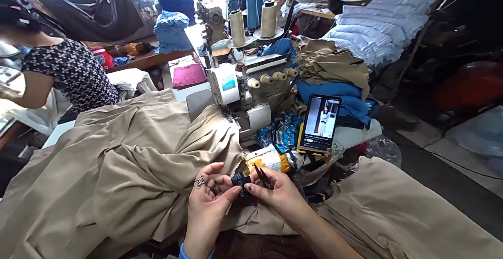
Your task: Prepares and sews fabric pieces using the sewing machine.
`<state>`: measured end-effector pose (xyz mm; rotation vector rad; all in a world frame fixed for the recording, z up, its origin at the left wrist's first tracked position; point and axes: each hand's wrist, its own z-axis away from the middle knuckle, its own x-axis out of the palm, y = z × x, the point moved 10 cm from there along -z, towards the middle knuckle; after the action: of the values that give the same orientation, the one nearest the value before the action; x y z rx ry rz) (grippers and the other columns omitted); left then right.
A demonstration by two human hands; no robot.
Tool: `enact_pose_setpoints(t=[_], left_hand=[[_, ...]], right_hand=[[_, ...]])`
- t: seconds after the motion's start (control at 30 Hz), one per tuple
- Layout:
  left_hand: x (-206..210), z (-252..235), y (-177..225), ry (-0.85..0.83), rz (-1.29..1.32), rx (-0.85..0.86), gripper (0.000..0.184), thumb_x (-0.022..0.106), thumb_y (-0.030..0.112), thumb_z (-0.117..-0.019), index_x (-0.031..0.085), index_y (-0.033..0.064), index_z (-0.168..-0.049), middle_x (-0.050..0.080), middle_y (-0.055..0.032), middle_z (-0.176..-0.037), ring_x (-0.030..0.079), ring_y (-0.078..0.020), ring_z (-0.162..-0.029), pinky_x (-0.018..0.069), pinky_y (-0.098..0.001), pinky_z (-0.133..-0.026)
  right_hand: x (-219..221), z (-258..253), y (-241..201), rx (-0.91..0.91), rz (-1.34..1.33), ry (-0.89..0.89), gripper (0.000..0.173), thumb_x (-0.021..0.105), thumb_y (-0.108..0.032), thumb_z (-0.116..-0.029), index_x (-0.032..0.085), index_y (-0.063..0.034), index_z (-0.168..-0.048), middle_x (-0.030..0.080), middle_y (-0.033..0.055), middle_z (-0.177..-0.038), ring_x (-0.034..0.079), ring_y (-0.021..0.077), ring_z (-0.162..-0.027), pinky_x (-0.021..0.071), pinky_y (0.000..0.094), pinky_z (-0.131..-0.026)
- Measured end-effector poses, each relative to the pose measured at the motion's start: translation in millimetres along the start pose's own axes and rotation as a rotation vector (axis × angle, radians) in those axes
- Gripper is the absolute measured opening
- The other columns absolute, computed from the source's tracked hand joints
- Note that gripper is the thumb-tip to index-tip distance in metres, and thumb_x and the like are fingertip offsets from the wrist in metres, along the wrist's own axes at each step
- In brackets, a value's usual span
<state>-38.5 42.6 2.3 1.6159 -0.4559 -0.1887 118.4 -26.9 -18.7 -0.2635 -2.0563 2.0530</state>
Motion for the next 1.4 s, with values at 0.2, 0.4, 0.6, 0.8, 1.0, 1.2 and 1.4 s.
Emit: enact_pose_setpoints(t=[0.2, 0.4, 0.6, 0.8, 1.0, 1.2, 1.4], left_hand=[[-4.0, 1.6, 0.5, 0.046, -0.065, 0.013, 0.060, 0.080, -0.006, -0.0751, 0.056, -0.0029, -0.130, 0.074, -0.0111, -0.081, 0.073, -0.0204, -0.070, 0.0643, -0.0320, -0.065], [-1.6, 2.8, 6.6, 0.000, -0.134, 0.037, 0.055, 0.075, -0.005, -0.0814, 0.055, -0.0008, -0.132, 0.075, -0.0100, -0.083, 0.074, -0.0195, -0.071, 0.0644, -0.0309, -0.066], [0.7, 3.0, 6.3, -0.009, -0.133, 0.066, 0.059, 0.075, -0.006, -0.0801, 0.052, -0.0013, -0.134, 0.075, -0.0085, -0.085, 0.073, -0.0160, -0.070, 0.0623, -0.0273, -0.063], [-0.4, 0.9, -0.3, 0.016, -0.083, 0.004, 0.065, 0.076, -0.007, -0.0770, 0.049, -0.0023, -0.136, 0.074, -0.0095, -0.083, 0.072, -0.0172, -0.067, 0.0616, -0.0281, -0.059], [-0.4, 0.0, -4.8, 0.026, -0.056, -0.006, 0.065, 0.075, -0.009, -0.0771, 0.048, -0.0038, -0.136, 0.074, -0.0106, -0.083, 0.072, -0.0170, -0.067, 0.0611, -0.0275, -0.059], [-2.0, -1.7, -9.0, 0.045, -0.044, -0.009, 0.064, 0.074, -0.011, -0.0768, 0.048, -0.0043, -0.135, 0.074, -0.0114, -0.083, 0.072, -0.0172, -0.066, 0.0609, -0.0278, -0.059], [1.3, -1.4, -9.8, 0.019, -0.045, -0.016, 0.065, 0.074, -0.012, -0.0768, 0.048, -0.0039, -0.135, 0.075, -0.0118, -0.084, 0.073, -0.0181, -0.069, 0.0616, -0.0279, -0.061]], right_hand=[[4.9, 1.8, 2.7, -0.016, -0.020, -0.028, 0.016, 0.076, -0.018, -0.0907, 0.069, -0.0091, -0.103, 0.069, -0.0020, -0.096, 0.064, 0.0037, -0.084, 0.0536, 0.0197, -0.073], [3.1, 2.5, 1.8, -0.035, 0.021, -0.041, 0.013, 0.074, -0.020, -0.0921, 0.073, -0.0094, -0.100, 0.069, -0.0039, -0.093, 0.063, 0.0009, -0.081, 0.0528, 0.0170, -0.072], [5.5, 3.4, 3.8, -0.018, 0.017, -0.054, 0.010, 0.072, -0.018, -0.0931, 0.072, -0.0089, -0.098, 0.069, -0.0052, -0.089, 0.063, -0.0002, -0.078, 0.0534, 0.0172, -0.071], [4.2, 3.0, 7.0, 0.007, -0.003, -0.046, 0.010, 0.073, -0.018, -0.0910, 0.072, -0.0099, -0.097, 0.069, -0.0052, -0.090, 0.062, -0.0005, -0.078, 0.0512, 0.0167, -0.069], [4.2, 2.6, 10.8, 0.043, -0.021, -0.040, 0.011, 0.075, -0.018, -0.0898, 0.072, -0.0105, -0.097, 0.068, -0.0056, -0.088, 0.061, -0.0010, -0.074, 0.0497, 0.0158, -0.065], [3.4, 1.7, 19.9, 0.151, -0.092, -0.047, 0.011, 0.068, -0.020, -0.0956, 0.071, -0.0111, -0.100, 0.061, -0.0080, -0.077, 0.046, -0.0032, -0.055, 0.0373, 0.0143, -0.049], [3.7, 0.0, 25.0, 0.182, -0.091, -0.090, 0.010, 0.068, -0.022, -0.0940, 0.069, -0.0131, -0.100, 0.056, -0.0081, -0.076, 0.044, -0.0019, -0.053, 0.0361, 0.0148, -0.048]])
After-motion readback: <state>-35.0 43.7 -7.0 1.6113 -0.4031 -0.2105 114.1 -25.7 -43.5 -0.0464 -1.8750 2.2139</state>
